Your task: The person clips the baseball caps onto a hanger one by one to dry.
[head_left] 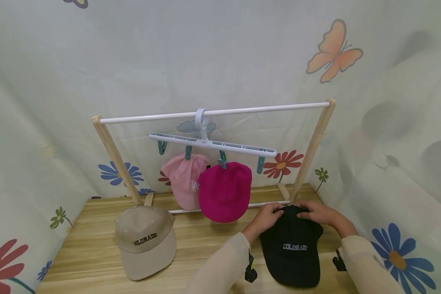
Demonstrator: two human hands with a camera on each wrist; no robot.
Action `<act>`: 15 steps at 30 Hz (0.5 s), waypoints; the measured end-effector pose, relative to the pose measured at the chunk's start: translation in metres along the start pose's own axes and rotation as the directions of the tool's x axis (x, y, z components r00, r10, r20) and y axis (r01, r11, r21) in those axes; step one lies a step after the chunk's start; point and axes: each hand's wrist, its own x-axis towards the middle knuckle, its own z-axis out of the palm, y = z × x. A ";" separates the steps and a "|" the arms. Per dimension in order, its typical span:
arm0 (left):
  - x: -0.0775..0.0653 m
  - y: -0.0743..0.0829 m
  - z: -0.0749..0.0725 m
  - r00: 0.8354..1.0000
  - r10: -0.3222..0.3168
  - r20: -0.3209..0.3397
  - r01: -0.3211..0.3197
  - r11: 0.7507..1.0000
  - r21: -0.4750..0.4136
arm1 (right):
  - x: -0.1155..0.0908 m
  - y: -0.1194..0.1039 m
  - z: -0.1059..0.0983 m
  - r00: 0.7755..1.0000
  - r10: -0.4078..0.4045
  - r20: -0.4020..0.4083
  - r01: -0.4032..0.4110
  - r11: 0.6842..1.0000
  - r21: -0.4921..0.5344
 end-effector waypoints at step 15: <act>-0.003 0.003 -0.009 1.000 -0.028 0.009 0.028 0.999 -0.026 | 0.001 -0.007 0.001 1.000 -0.002 0.005 0.002 1.000 -0.006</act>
